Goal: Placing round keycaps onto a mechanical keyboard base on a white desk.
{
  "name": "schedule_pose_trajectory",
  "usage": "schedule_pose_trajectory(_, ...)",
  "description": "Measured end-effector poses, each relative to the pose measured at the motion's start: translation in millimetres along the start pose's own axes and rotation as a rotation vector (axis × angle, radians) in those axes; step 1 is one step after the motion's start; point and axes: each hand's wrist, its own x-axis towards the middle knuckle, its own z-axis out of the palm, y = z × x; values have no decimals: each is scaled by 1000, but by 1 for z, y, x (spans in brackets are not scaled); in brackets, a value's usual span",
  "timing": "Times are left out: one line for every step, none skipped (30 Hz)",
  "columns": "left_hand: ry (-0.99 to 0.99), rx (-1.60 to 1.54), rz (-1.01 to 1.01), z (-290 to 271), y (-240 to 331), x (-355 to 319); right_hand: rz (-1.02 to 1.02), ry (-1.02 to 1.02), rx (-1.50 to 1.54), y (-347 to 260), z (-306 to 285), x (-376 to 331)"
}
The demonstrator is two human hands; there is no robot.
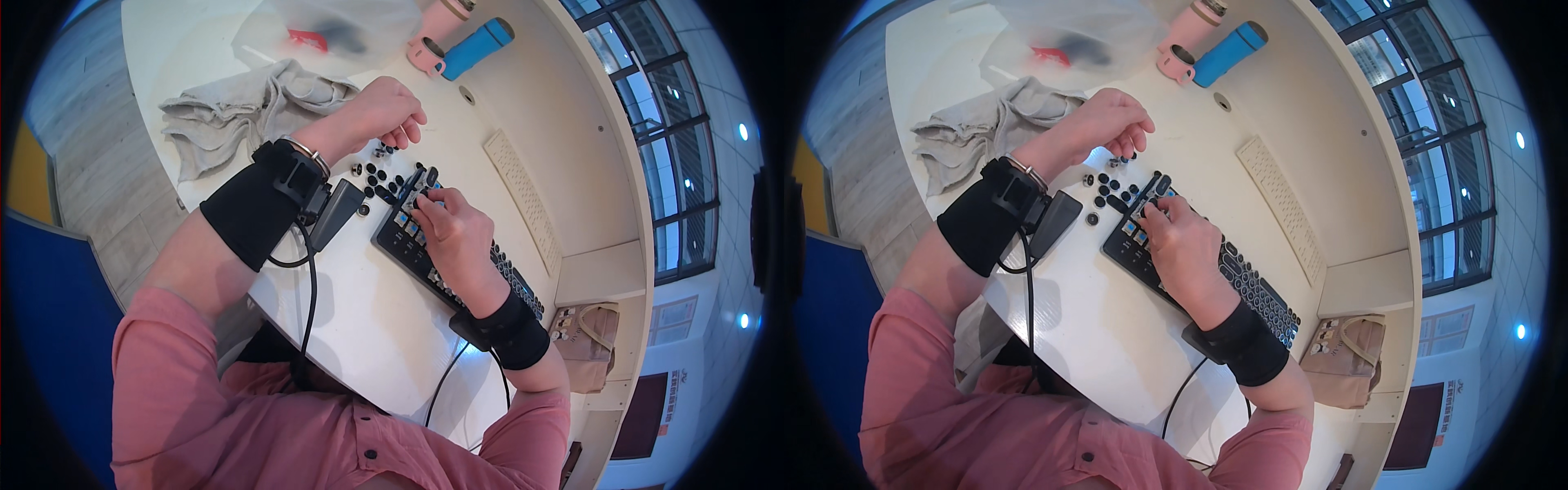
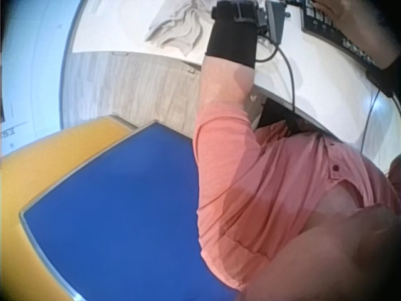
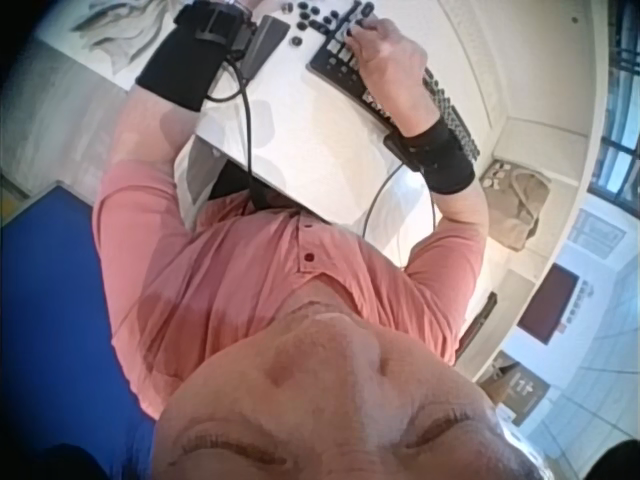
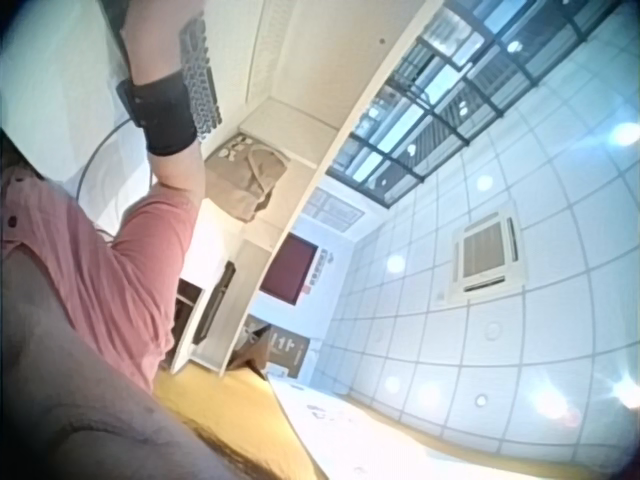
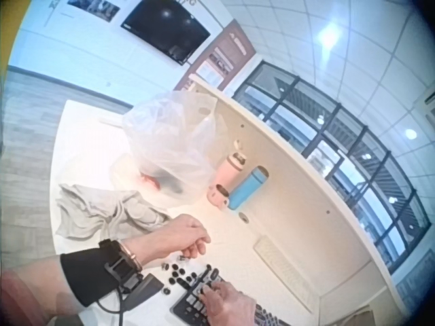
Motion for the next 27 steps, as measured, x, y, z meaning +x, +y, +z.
schedule_pose_trajectory(-7,5,-4,0,0,1,1,-1,-1,0,0,1)
schedule_pose_trajectory(-13,9,-8,0,0,2,-12,7,18,1,0,2)
schedule_pose_trajectory(-13,9,-6,-1,0,1,-27,16,36,2,-1,3)
schedule_pose_trajectory(-18,5,-9,-1,0,1,-27,16,35,1,-1,3)
schedule_pose_trajectory(-23,1,-11,-2,0,1,-39,29,27,1,-1,4)
schedule_pose_trajectory(-22,1,-9,-1,1,1,-53,42,20,1,-1,4)
schedule_pose_trajectory(-19,-1,-18,-1,1,1,-55,43,18,1,-1,3)
schedule_pose_trajectory(-16,-2,-27,0,2,2,-41,48,25,1,-1,1)
schedule_pose_trajectory(-13,-3,-26,0,2,1,-28,52,35,1,-1,-1)
schedule_pose_trajectory(-9,1,-23,0,2,0,-31,51,36,0,-2,1)
schedule_pose_trajectory(-5,5,-19,0,2,0,-28,40,42,-1,-4,3)
schedule_pose_trajectory(-5,4,-19,0,2,-1,-21,29,46,-3,-5,4)
schedule_pose_trajectory(-8,-1,-22,-1,2,-2,-22,28,47,-3,-5,3)
schedule_pose_trajectory(-11,-6,-24,-2,2,-2,-18,24,34,-4,-5,2)
schedule_pose_trajectory(-10,-7,-23,-2,2,-2,-14,22,19,-5,-5,2)
schedule_pose_trajectory(-11,-5,-15,-1,2,-2,-16,22,19,-3,-3,1)
schedule_pose_trajectory(-11,-4,-8,-1,2,-1,-7,26,50,-1,-1,-1)
schedule_pose_trajectory(-7,-5,-8,-1,2,-1,1,29,83,1,0,-1)
schedule_pose_trajectory(-5,0,-16,0,2,-1,-3,27,84,2,0,-2)
schedule_pose_trajectory(-3,4,-23,0,1,-1,5,38,108,2,0,-2)
schedule_pose_trajectory(1,1,-25,-1,1,-1,13,47,133,2,1,-3)
schedule_pose_trajectory(-2,7,-20,-1,1,-1,9,44,135,0,0,-3)
schedule_pose_trajectory(-6,13,-15,-1,1,-1,8,48,81,-3,-1,-2)
schedule_pose_trajectory(-2,11,-15,-1,2,-1,8,53,27,-6,-2,-2)
schedule_pose_trajectory(-5,14,-14,-1,2,-2,4,51,28,-6,-3,0)
schedule_pose_trajectory(-9,16,-13,-1,3,-2,-4,42,29,-6,-4,1)
schedule_pose_trajectory(-3,15,-13,-1,3,-2,-12,34,32,-7,-5,2)
